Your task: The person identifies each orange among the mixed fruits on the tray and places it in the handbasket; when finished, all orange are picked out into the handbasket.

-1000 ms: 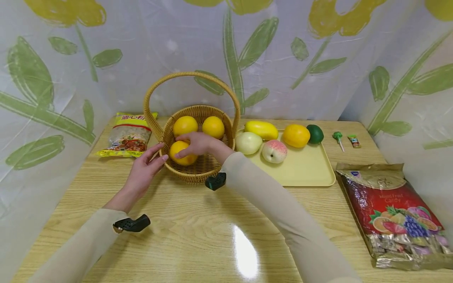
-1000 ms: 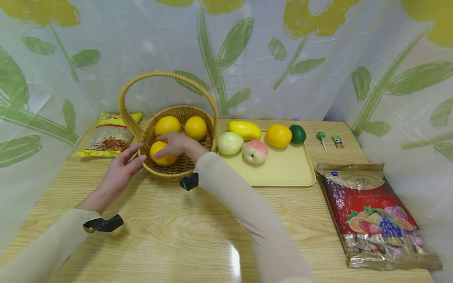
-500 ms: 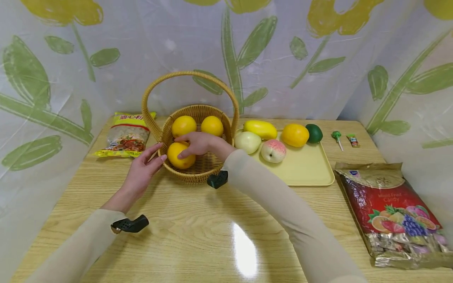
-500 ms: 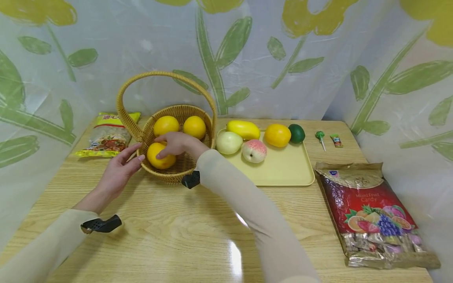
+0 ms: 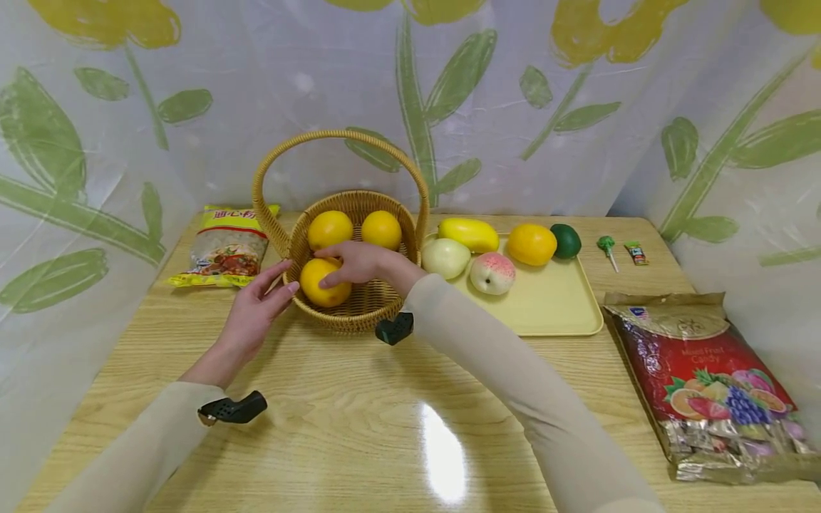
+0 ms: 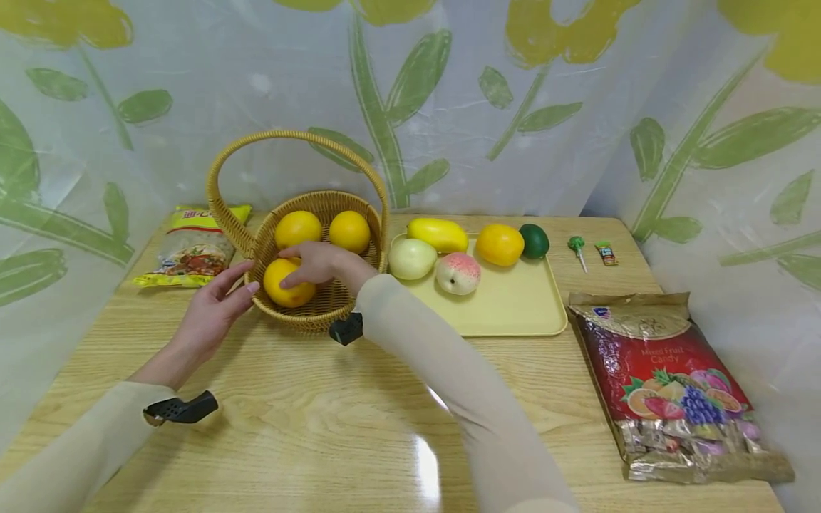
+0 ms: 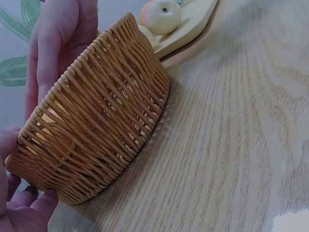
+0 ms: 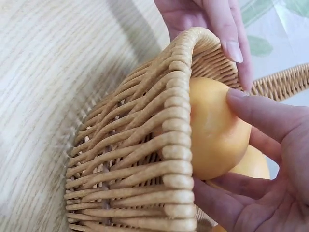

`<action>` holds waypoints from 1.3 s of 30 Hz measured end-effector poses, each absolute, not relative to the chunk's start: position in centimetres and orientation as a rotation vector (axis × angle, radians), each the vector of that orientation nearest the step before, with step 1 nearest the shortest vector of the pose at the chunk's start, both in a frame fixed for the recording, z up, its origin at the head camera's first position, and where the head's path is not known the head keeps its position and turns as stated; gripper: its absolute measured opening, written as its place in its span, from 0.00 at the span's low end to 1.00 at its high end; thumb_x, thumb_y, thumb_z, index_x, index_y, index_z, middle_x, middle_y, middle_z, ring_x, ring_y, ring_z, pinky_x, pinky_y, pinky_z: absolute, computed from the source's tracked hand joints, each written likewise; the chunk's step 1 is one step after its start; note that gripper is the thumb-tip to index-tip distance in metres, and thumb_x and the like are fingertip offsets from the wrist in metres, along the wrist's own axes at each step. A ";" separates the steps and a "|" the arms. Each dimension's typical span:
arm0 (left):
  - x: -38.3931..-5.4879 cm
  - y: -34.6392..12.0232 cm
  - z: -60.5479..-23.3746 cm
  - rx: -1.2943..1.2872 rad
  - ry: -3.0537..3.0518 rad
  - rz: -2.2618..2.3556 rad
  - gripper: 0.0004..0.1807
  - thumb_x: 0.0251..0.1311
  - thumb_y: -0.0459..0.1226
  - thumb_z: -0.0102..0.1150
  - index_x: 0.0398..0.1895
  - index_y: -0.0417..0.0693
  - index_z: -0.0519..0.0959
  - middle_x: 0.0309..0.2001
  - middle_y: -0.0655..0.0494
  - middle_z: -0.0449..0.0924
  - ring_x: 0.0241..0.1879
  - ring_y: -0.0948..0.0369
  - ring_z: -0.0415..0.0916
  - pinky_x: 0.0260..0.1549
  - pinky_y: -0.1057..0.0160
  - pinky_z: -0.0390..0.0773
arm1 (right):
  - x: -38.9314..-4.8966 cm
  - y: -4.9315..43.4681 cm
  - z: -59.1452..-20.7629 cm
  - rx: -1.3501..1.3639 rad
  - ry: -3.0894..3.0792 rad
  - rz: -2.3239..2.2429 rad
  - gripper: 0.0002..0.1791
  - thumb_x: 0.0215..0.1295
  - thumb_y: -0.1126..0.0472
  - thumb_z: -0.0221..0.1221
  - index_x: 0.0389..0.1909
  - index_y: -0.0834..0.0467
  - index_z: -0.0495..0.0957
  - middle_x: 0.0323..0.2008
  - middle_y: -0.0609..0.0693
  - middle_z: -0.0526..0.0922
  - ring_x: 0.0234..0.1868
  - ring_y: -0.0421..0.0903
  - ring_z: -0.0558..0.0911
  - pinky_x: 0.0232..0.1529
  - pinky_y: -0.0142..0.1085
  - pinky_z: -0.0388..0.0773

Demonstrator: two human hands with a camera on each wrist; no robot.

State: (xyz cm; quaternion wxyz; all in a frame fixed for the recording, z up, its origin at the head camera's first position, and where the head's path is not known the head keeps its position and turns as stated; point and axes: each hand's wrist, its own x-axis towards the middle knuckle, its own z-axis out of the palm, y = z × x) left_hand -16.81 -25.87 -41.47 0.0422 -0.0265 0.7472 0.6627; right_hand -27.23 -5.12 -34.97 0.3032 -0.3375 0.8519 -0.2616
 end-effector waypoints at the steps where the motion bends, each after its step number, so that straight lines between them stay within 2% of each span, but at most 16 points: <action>1: -16.8 -25.8 -41.5 -0.081 2.289 2.024 0.38 0.69 0.47 0.56 0.76 0.44 0.55 0.77 0.50 0.46 0.75 0.49 0.44 0.58 0.72 0.70 | -27.2 -5.0 -35.0 -0.894 2.254 -0.712 0.39 0.67 0.47 0.61 0.75 0.50 0.59 0.73 0.50 0.62 0.71 0.47 0.62 0.70 0.39 0.61; 8: -16.9 -25.6 -41.4 -0.074 2.290 2.014 0.38 0.69 0.47 0.56 0.76 0.45 0.55 0.77 0.51 0.47 0.75 0.50 0.44 0.60 0.70 0.69 | -26.1 -2.8 -34.2 -0.946 2.233 -0.787 0.39 0.68 0.46 0.60 0.76 0.50 0.57 0.72 0.50 0.63 0.71 0.46 0.63 0.69 0.38 0.63; 15: -16.9 -25.7 -41.3 -0.087 2.294 2.026 0.38 0.68 0.47 0.57 0.76 0.45 0.56 0.77 0.52 0.47 0.75 0.50 0.43 0.61 0.68 0.68 | -23.7 0.9 -33.2 -1.035 2.286 -0.884 0.36 0.70 0.46 0.58 0.74 0.51 0.60 0.71 0.49 0.66 0.61 0.47 0.76 0.62 0.37 0.72; 19: -16.9 -25.7 -41.3 -0.086 2.295 2.019 0.38 0.68 0.47 0.57 0.76 0.46 0.56 0.78 0.51 0.46 0.75 0.50 0.43 0.60 0.69 0.69 | -22.0 3.7 -33.3 -1.009 2.275 -1.091 0.34 0.69 0.47 0.59 0.74 0.49 0.62 0.70 0.47 0.67 0.62 0.46 0.75 0.59 0.35 0.74; 24: -16.7 -25.8 -41.4 -0.077 2.310 2.003 0.37 0.69 0.47 0.56 0.76 0.47 0.56 0.78 0.52 0.46 0.75 0.50 0.43 0.60 0.68 0.69 | -20.1 7.5 -33.9 -0.872 2.231 -1.391 0.32 0.70 0.51 0.59 0.73 0.49 0.63 0.69 0.46 0.68 0.63 0.48 0.74 0.58 0.37 0.76; 28: -16.6 -25.8 -41.4 -0.088 2.295 2.015 0.37 0.69 0.47 0.56 0.76 0.47 0.56 0.78 0.52 0.45 0.75 0.50 0.43 0.62 0.65 0.67 | -19.3 10.7 -34.5 -0.757 2.240 -1.573 0.32 0.71 0.56 0.58 0.73 0.52 0.62 0.69 0.50 0.67 0.64 0.51 0.73 0.61 0.41 0.74; 35: -16.5 -25.8 -41.3 -0.104 2.291 2.025 0.38 0.68 0.48 0.57 0.76 0.47 0.57 0.78 0.51 0.44 0.75 0.49 0.43 0.62 0.65 0.67 | -19.4 15.7 -35.0 -0.464 2.325 -1.786 0.33 0.71 0.51 0.58 0.74 0.48 0.60 0.69 0.47 0.67 0.66 0.48 0.71 0.64 0.43 0.71; 39: -16.6 -25.7 -41.4 -0.096 2.287 2.030 0.37 0.68 0.48 0.57 0.76 0.47 0.57 0.78 0.50 0.44 0.75 0.49 0.43 0.62 0.65 0.68 | -20.4 18.7 -35.5 -0.340 2.397 -1.859 0.34 0.71 0.49 0.58 0.75 0.50 0.59 0.71 0.51 0.64 0.66 0.50 0.70 0.65 0.44 0.70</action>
